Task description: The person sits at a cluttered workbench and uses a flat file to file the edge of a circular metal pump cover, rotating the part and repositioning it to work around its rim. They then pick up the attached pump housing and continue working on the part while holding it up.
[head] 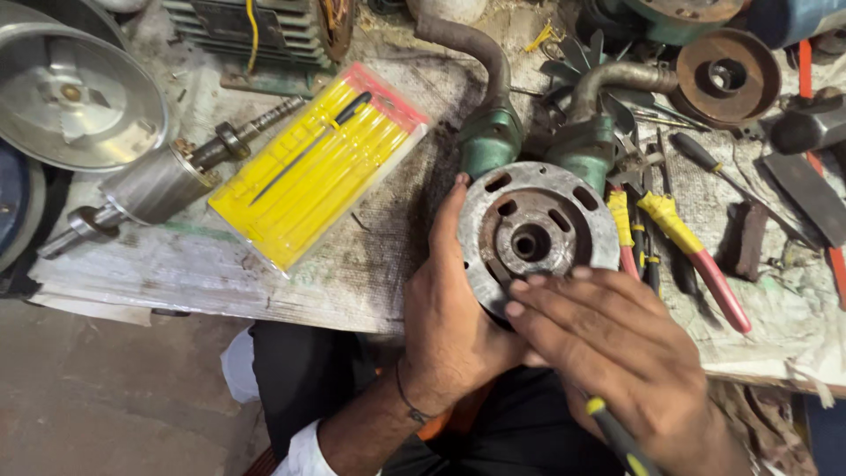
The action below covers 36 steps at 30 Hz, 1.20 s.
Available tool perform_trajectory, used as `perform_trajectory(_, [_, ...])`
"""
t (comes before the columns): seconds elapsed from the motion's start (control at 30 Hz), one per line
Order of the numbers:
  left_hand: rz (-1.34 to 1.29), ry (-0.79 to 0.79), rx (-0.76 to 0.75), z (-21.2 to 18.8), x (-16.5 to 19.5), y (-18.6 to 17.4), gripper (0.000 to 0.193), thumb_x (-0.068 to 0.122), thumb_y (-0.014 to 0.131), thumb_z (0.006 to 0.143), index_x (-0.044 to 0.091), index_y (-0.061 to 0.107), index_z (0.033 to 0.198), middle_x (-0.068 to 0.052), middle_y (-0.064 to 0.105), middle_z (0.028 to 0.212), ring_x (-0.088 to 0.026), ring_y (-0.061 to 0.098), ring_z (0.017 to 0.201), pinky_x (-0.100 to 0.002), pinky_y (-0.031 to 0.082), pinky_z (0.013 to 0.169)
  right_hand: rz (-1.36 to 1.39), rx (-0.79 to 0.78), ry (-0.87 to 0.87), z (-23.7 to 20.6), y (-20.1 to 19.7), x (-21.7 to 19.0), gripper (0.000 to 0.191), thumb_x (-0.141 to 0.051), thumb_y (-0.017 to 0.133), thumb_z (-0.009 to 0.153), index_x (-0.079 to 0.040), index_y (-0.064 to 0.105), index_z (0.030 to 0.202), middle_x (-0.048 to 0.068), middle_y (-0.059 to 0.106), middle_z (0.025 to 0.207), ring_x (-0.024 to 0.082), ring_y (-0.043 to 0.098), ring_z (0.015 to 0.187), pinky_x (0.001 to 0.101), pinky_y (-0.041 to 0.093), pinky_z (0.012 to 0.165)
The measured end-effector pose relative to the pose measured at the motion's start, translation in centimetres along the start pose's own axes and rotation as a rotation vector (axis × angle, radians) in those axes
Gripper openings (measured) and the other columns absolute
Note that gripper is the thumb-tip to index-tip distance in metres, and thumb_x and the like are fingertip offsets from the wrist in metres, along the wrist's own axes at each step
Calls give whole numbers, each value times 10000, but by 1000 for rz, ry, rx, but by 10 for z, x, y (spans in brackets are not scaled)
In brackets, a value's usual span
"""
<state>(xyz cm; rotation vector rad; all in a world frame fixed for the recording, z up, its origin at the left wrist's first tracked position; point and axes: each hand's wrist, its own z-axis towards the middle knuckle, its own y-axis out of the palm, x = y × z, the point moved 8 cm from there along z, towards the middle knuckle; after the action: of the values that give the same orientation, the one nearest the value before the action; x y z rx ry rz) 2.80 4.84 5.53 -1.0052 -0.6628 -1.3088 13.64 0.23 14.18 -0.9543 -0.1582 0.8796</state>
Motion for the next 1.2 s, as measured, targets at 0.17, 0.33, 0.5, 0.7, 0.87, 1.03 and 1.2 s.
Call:
perform_trajectory(0.17, [39,30,0,-1,1,-2,1209,275,946,732,-2,175,1621,-250,601,1469,-365,666,1373,-426,552,1190,-14,-28,-20,-6,10,1,381,-18,678,765,33,707,1141,172,727,1184,315,710,1133,466,508,1019])
perform_trajectory(0.33, [35,0,10,0,-2,-1,1234,296,931,725,2,178,1657,-236,619,1492,-368,673,1380,-428,551,1159,-10,39,-10,-21,8,6,330,-74,751,841,-9,696,1160,131,713,1181,296,712,1156,476,521,1038])
perform_trajectory(0.5, [-18,-28,-7,-2,-4,0,1167,305,902,783,-5,172,1638,-226,620,1475,-345,680,1372,-436,559,1198,-30,17,34,-30,17,9,359,-43,723,811,10,701,1166,161,716,1197,310,707,1155,478,512,1024])
perform_trajectory(0.7, [49,11,23,-3,-2,-3,1090,341,882,854,-10,204,1631,-271,551,1547,-376,635,1417,-448,539,1218,-72,3,29,-10,17,3,422,-5,712,761,3,695,1183,165,721,1216,315,710,1158,485,510,1028])
perform_trajectory(0.87, [71,43,32,-5,-1,-2,1110,390,860,829,-28,218,1631,-292,550,1547,-415,622,1419,-455,537,1190,-63,-6,49,10,11,-7,447,0,724,747,5,690,1193,154,717,1215,312,707,1165,473,509,1044])
perform_trajectory(1.03, [137,40,46,-5,-2,-2,1046,379,835,858,-40,232,1605,-290,558,1517,-404,636,1378,-442,552,1176,-80,1,37,6,12,-8,453,34,675,721,20,681,1174,183,711,1227,341,696,1173,476,507,1048])
perform_trajectory(1.2, [30,56,73,-4,1,-3,1136,426,870,796,-35,248,1627,-260,620,1484,-394,680,1374,-444,576,1148,-80,-3,42,-15,18,0,415,-35,684,780,14,684,1192,174,707,1219,330,702,1165,478,495,1040])
